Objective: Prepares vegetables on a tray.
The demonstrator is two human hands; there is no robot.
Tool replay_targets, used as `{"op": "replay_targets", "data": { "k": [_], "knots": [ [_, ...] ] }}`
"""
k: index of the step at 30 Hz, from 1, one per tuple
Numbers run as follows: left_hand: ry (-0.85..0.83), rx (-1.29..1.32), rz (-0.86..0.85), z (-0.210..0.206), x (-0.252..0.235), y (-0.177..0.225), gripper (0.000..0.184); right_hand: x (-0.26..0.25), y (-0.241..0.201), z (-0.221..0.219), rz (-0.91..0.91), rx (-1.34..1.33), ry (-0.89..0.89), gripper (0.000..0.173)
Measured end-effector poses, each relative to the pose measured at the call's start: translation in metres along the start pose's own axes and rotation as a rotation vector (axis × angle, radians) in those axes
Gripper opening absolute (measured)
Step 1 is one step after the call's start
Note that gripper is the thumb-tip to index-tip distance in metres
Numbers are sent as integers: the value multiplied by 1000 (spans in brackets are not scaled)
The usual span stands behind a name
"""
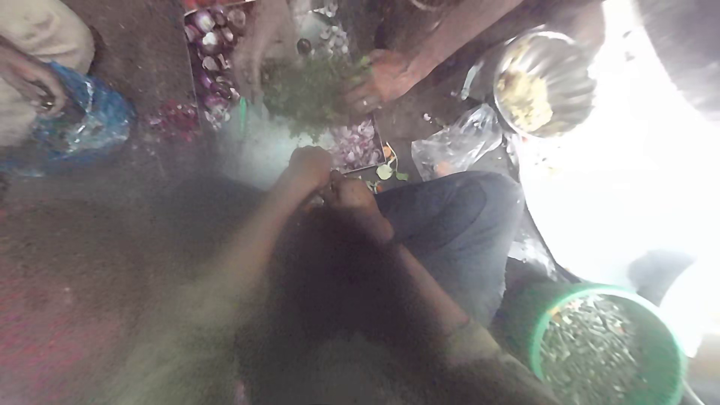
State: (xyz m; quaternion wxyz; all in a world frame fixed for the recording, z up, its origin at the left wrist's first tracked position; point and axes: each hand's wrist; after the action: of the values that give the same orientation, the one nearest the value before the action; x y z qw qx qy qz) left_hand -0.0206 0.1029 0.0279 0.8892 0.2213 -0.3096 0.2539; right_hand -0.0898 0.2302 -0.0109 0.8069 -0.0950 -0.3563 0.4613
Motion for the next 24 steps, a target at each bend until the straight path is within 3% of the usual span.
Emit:
{"op": "replay_targets", "data": {
  "k": [24],
  "knots": [
    [-5, -22, -7, 0, 0, 2, 23, -1, 2, -2, 12, 37, 2, 33]
  ]
}}
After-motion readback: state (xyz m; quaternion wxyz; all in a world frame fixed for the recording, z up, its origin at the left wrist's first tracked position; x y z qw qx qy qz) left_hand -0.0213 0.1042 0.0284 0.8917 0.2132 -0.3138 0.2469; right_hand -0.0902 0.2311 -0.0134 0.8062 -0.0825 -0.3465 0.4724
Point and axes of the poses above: each hand's wrist, its own x-axis away from the middle knuckle, its own z-axis out of the back of the hand, y = z × x, and after that the axes turned 10 degrees about -z, right-handed
